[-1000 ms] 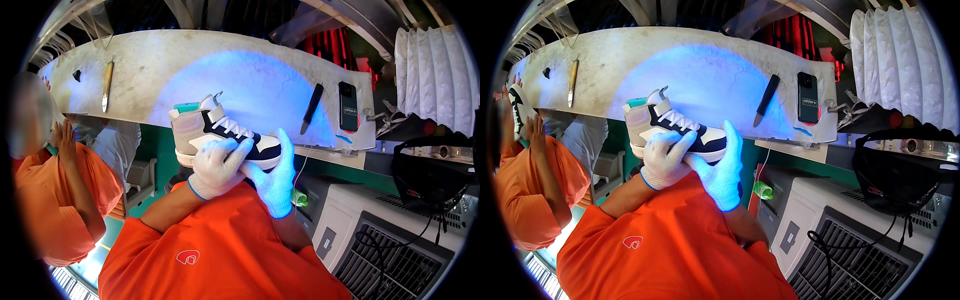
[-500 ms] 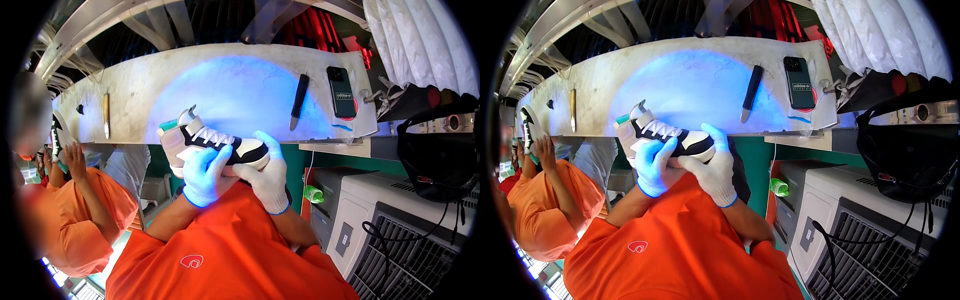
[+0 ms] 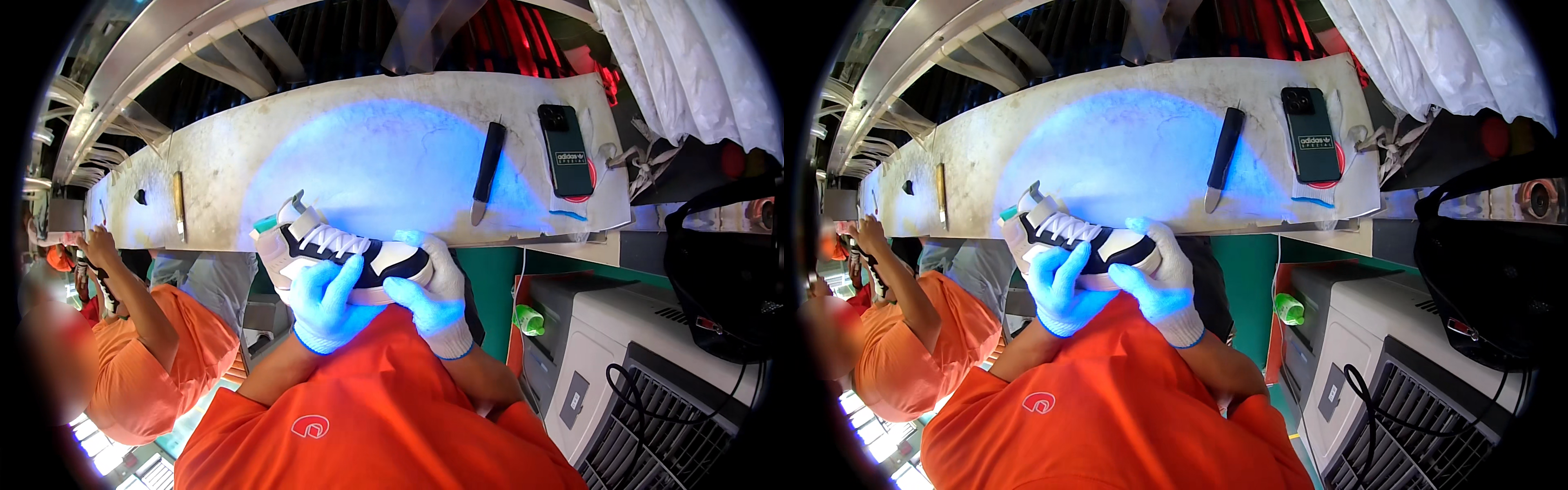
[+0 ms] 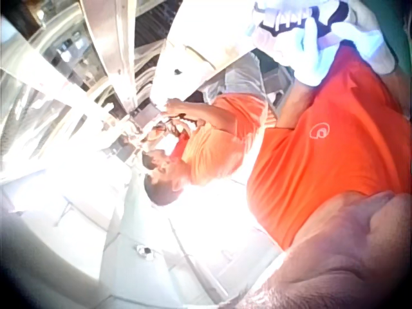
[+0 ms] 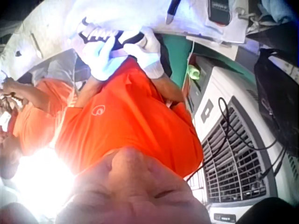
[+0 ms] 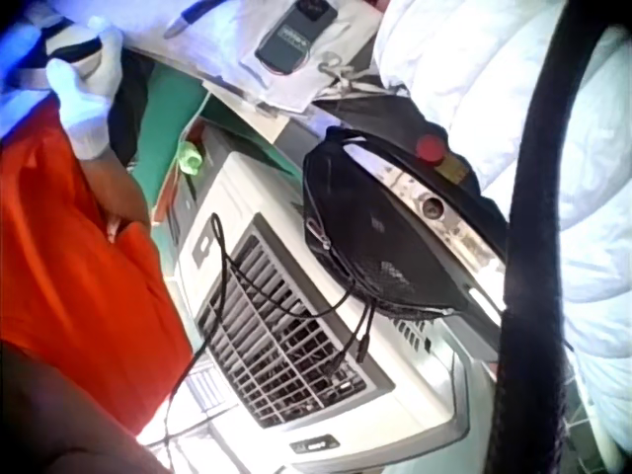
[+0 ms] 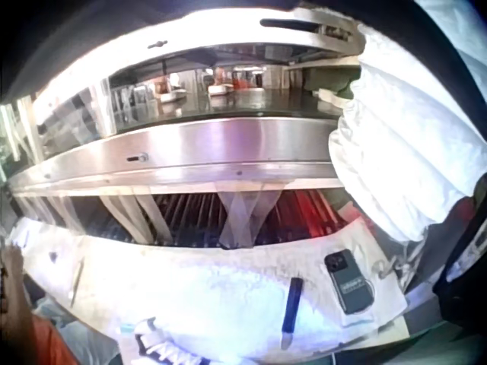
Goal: The person assembles a high-top sneaker by hand, using a black plastic tool to press the sole onto the upper. They repeatedly remove and reinsert the insole to check the fit and alignment of the sole. The person works at a station with a conveyor belt, handling the shoe and tools with gloved hands.
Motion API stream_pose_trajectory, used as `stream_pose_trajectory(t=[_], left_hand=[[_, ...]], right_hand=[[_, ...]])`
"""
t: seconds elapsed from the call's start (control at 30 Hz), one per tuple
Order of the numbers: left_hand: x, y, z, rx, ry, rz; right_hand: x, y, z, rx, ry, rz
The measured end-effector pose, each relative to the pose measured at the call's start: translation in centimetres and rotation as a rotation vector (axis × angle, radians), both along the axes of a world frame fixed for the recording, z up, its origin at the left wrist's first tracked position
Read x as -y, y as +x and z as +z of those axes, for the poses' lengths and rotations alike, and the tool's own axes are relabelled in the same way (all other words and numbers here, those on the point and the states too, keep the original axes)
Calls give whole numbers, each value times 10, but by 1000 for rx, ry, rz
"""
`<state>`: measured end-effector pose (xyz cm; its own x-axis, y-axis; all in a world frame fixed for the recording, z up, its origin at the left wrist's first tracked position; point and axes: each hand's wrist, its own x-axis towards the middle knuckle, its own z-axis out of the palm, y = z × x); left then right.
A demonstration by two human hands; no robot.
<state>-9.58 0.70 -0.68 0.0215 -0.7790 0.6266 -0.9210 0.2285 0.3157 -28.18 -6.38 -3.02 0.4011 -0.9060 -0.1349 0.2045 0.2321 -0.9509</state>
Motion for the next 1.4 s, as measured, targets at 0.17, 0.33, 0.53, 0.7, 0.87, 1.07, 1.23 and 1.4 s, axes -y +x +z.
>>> stream_pose_trajectory(t=[0.17, 0.33, 0.53, 0.7, 0.87, 1.07, 1.23, 1.4], left_hand=[[-7, 3, -1, 39, 82, -7], [5, 0, 5, 29, -21, -9], [8, 0, 5, 19, -31, -21], [7, 0, 4, 31, -18, -13], [9, -1, 4, 39, -31, -7], [-6, 2, -1, 33, 93, -8], [-6, 2, 3, 29, 115, -10], [-7, 2, 1, 28, 110, 1]], right_hand=[[3, -4, -9, 141, 44, 15], [3, -5, -4, 79, 56, 33], [1, -3, -3, 212, 193, 10], [2, -4, 8, 126, 253, 12], [-1, -4, -4, 239, 271, 6], [6, -5, -11, 306, 238, -11], [6, -10, -21, 423, 168, 70], [5, -7, -21, 542, 269, 75]])
